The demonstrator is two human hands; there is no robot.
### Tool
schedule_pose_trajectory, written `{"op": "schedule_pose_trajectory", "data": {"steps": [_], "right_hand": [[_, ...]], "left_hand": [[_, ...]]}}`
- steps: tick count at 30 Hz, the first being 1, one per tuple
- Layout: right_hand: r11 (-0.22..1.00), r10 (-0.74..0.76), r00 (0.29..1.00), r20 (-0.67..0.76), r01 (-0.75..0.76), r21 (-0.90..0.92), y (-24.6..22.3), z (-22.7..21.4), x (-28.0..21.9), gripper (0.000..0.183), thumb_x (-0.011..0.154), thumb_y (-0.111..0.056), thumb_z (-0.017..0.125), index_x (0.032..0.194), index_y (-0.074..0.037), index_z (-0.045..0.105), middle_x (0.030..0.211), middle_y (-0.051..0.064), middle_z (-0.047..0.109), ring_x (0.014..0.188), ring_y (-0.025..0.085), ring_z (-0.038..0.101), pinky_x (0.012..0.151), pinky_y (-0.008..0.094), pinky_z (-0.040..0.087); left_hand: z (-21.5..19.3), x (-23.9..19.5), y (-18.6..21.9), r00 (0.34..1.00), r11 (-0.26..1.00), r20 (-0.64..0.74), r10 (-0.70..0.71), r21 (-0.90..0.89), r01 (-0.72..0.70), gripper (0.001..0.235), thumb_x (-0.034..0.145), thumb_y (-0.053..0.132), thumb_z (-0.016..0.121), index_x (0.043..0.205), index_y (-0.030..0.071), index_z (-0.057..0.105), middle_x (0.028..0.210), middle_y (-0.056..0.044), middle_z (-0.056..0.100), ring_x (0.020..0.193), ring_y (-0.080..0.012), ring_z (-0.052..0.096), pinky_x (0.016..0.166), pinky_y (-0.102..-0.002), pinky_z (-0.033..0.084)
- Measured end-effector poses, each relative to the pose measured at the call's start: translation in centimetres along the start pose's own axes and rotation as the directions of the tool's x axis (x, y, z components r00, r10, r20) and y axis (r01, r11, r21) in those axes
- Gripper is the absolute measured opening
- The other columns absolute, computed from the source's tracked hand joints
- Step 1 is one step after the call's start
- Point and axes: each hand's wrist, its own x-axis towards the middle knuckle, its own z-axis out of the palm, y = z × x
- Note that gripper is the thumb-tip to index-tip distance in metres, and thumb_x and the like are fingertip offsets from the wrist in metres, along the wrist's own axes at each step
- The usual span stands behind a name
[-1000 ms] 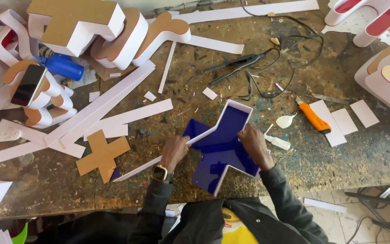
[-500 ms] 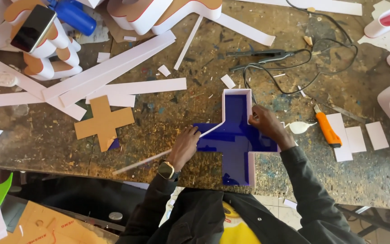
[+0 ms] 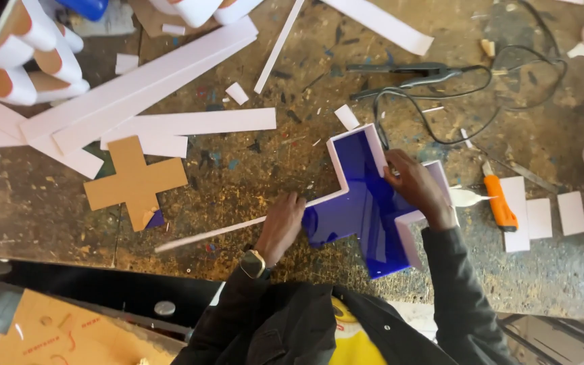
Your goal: The person constructs a three-dimensional cross-shaped sign by applying glue to the edges of a blue acrylic base and pressing white side strips into place, then uses a heating tool to soften and bend a strip of white plastic around the corners.
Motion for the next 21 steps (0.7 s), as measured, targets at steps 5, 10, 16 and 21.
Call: {"op": "schedule_pose_trajectory", "data": {"steps": [5,10,16,21], "right_hand": [[0.997,0.005,0.916,-0.401,-0.034,-0.067,-1.5,1.9,-2.7,0.021,0.114,-0.022,0.087,0.128,-0.009,0.079,0.127,0.011,0.076,0.119,0.034,0.076,0.102,0.044,0.062],[0.793,0.516,0.756,-0.403,-0.244,0.558,-5.7,8.0,-6.9,0.015,0.121,-0.021,0.077,0.126,-0.013,0.066,0.113,0.007,0.069,0.097,0.021,0.069,0.099,0.04,0.057],[0.565,0.594,0.804,0.02,-0.435,0.701,-8.9,10.1,-5.6,0.067,0.124,-0.061,0.041,0.125,0.001,0.066,0.085,0.014,0.073,0.083,0.025,0.077,0.089,0.043,0.062],[0.616,0.624,0.777,0.085,-0.556,0.558,-8.2,10.9,-5.2,0.073,0.116,-0.072,0.054,0.124,-0.001,0.069,0.084,0.018,0.077,0.083,0.026,0.076,0.085,0.043,0.061]], "left_hand": [[-0.3,-0.3,2.3,0.995,0.996,0.048,-0.086,-0.02,0.087,0.018,0.104,-0.001,0.068,0.121,0.001,0.072,0.121,-0.02,0.068,0.116,-0.0366,0.072,0.092,-0.046,0.061],[-0.5,0.3,2.7,0.98,0.982,0.111,-0.162,-0.079,0.172,0.016,0.104,0.0,0.072,0.121,-0.001,0.072,0.123,-0.023,0.066,0.119,-0.0386,0.071,0.093,-0.047,0.061],[-0.9,0.2,3.0,0.967,0.975,0.123,-0.223,0.039,0.22,0.012,0.107,0.009,0.072,0.117,0.006,0.066,0.121,-0.016,0.061,0.121,-0.0309,0.067,0.094,-0.04,0.06],[-0.1,-0.4,2.4,0.978,0.98,0.073,-0.197,0.04,0.195,0.019,0.106,0.012,0.075,0.122,0.006,0.067,0.117,-0.015,0.062,0.117,-0.0318,0.068,0.097,-0.042,0.057]]}}
